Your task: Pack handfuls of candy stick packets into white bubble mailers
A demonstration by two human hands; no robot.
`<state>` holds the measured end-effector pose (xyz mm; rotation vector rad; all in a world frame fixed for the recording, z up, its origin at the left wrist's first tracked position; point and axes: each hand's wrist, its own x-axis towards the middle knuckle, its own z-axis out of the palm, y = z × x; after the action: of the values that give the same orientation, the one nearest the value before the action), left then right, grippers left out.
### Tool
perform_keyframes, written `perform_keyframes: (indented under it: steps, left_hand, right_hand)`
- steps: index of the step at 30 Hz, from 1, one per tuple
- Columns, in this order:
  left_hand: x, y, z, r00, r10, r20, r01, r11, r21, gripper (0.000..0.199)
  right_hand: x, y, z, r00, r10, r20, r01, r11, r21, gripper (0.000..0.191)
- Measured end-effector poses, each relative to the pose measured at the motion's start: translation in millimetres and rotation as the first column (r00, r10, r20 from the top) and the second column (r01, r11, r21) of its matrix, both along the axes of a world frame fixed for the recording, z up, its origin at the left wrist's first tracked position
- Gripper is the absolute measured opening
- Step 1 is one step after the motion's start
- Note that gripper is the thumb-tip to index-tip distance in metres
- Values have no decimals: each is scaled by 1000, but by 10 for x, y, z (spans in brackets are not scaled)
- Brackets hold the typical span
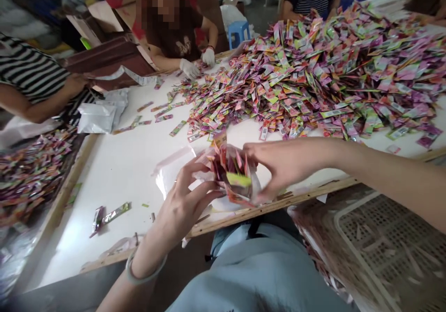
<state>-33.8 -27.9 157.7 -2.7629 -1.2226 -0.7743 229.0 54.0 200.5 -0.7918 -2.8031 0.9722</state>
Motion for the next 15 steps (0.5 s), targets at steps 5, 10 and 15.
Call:
perform_keyframes:
  steps: [5,10,15]
  left_hand:
    - [34,-152,-42,1000,15,-13,-15,998,-55,10]
    - [14,-276,3,1000,-16,3,16,999,-35,8]
    - [-176,-216,-121,992,39,120,-52,994,100,8]
  right_hand:
    - [-25,-162,-127,996,-86,3,85,990,113,80]
    - [-219,-403,-266,971,-240,-12,224,887,404,46]
    - [-41,-117,-733,845,-343,-410,432,890,146,53]
